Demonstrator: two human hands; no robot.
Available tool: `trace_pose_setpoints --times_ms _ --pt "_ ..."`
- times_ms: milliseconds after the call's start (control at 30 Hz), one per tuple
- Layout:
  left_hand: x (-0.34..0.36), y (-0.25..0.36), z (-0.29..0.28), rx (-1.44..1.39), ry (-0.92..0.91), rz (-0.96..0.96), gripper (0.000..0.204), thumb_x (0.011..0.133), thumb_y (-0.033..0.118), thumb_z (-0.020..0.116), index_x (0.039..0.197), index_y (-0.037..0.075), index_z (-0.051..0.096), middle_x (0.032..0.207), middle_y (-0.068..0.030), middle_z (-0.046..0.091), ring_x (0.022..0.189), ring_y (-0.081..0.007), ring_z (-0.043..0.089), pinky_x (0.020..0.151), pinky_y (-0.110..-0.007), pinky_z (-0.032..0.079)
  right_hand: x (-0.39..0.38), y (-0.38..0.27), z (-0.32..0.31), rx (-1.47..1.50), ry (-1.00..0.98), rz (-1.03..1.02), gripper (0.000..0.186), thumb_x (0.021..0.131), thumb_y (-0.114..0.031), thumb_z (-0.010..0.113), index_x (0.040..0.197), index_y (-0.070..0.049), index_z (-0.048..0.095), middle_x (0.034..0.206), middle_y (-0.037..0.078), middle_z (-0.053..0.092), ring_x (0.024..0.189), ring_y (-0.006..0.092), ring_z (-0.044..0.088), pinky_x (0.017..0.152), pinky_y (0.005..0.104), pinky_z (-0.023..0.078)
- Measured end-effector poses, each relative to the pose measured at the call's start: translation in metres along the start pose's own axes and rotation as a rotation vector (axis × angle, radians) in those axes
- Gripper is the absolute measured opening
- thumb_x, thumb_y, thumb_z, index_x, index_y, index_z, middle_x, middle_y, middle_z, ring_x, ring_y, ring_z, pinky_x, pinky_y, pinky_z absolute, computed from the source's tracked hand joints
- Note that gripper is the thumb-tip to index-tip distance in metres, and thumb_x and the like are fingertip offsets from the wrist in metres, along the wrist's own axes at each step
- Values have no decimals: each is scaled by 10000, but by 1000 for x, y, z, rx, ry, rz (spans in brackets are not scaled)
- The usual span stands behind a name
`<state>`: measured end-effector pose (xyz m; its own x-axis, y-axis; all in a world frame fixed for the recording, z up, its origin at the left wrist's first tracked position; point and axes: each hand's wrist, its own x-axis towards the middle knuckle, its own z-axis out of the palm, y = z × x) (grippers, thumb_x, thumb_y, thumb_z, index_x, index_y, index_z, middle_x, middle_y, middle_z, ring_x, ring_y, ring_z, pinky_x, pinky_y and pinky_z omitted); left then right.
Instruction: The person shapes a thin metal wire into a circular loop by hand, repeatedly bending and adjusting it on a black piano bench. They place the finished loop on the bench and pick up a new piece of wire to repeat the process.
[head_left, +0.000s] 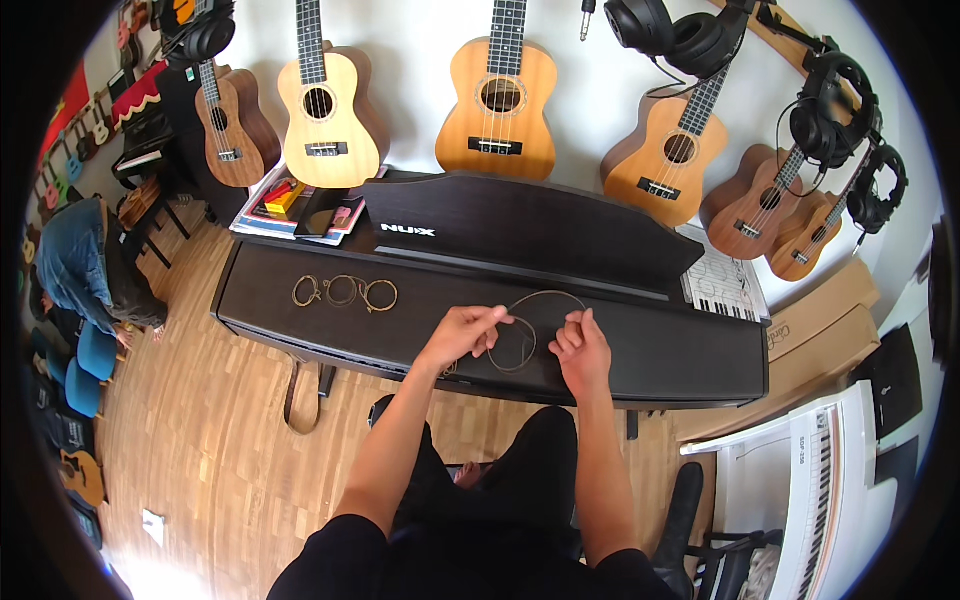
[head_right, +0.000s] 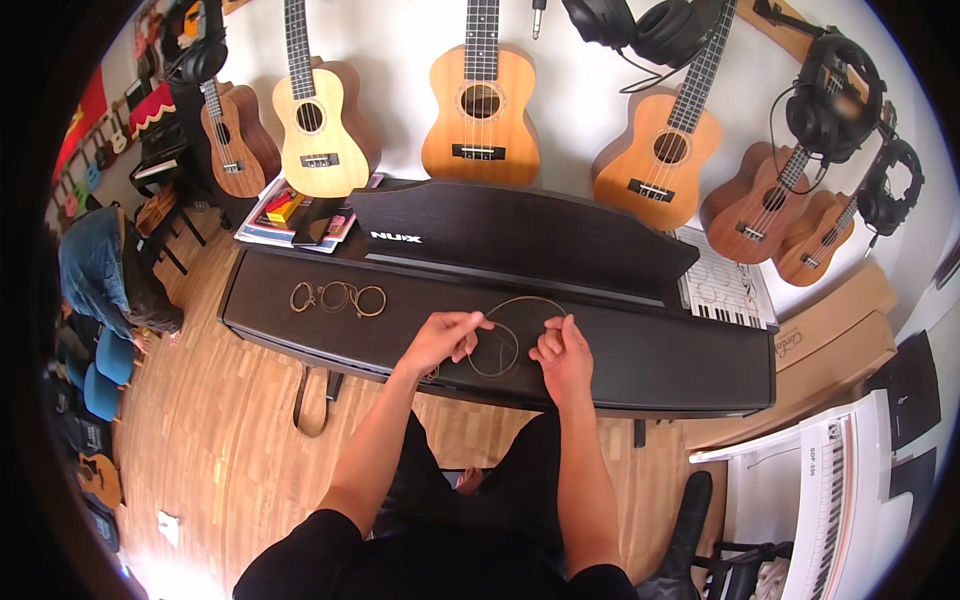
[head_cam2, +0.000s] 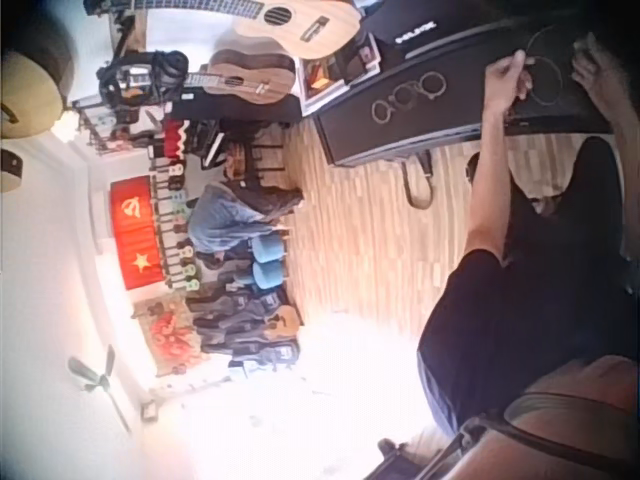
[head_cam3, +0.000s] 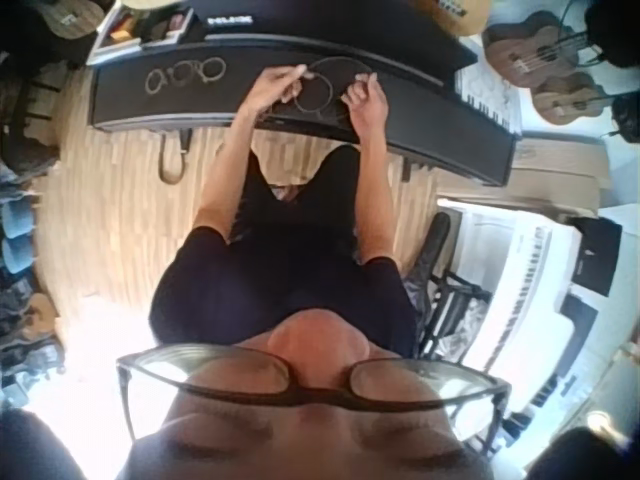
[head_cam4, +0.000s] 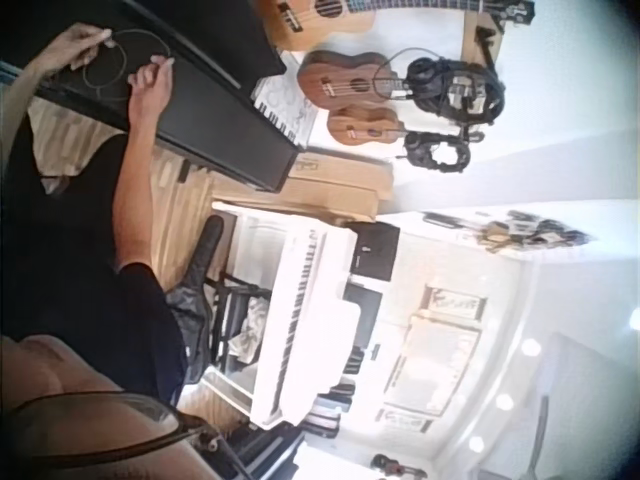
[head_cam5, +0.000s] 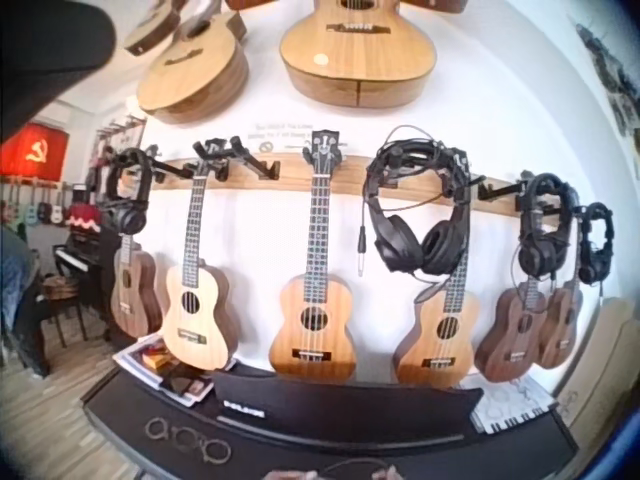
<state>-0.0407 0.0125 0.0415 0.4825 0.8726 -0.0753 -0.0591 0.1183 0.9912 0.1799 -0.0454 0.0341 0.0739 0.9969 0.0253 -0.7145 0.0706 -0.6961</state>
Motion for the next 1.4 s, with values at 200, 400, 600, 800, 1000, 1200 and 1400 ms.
trace_pose_setpoints --times_ms 200,400,600,800,1000,1200,1400 --pt "-30 11 -2 -62 65 39 434 984 382 570 1002 -40 670 697 -34 619 479 -62 463 460 -205 350 -24 -38 19 -220 -80 166 357 1044 -326 438 972 -16 600 610 -58 317 490 32 248 426 212 181" --pt "-75 35 -16 -72 234 88 340 960 354 621 899 22 656 714 17 580 520 -35 448 457 -187 294 -72 -84 26 -849 -223 17 257 979 -214 578 924 16 680 630 -53 429 527 23 323 470 210 243" --pt "-130 49 -56 -192 319 166 282 982 309 592 933 33 620 695 45 452 564 -50 356 504 -204 271 -136 -126 37 -1652 -429 99 151 896 -146 655 911 -23 741 700 70 642 615 124 573 586 272 440" --pt "-189 42 -77 -155 258 266 261 992 262 575 926 13 618 666 44 447 566 -49 367 513 -205 290 -168 -126 -10 -1760 278 -143 154 914 -128 619 910 2 701 674 100 661 565 185 627 558 306 476" --pt "-238 11 -64 185 137 -4 220 964 203 612 874 6 655 686 6 560 598 -57 473 544 -205 377 -216 -82 -86 -857 563 -396 182 946 -142 612 986 22 678 706 25 627 570 80 549 528 230 428" --pt "-228 -21 -40 125 252 82 173 991 152 559 1002 -3 635 745 -31 610 629 -94 546 585 -226 439 -225 -19 -79 -641 457 -305 170 914 -69 632 1015 55 689 821 85 680 694 105 611 665 236 494" --pt "-195 -18 -4 -166 33 192 180 998 89 519 1151 11 571 839 -112 656 712 -185 640 673 -294 534 -213 -35 -59 -616 141 18 183 898 -66 665 1034 52 698 799 75 675 653 91 595 608 221 483"
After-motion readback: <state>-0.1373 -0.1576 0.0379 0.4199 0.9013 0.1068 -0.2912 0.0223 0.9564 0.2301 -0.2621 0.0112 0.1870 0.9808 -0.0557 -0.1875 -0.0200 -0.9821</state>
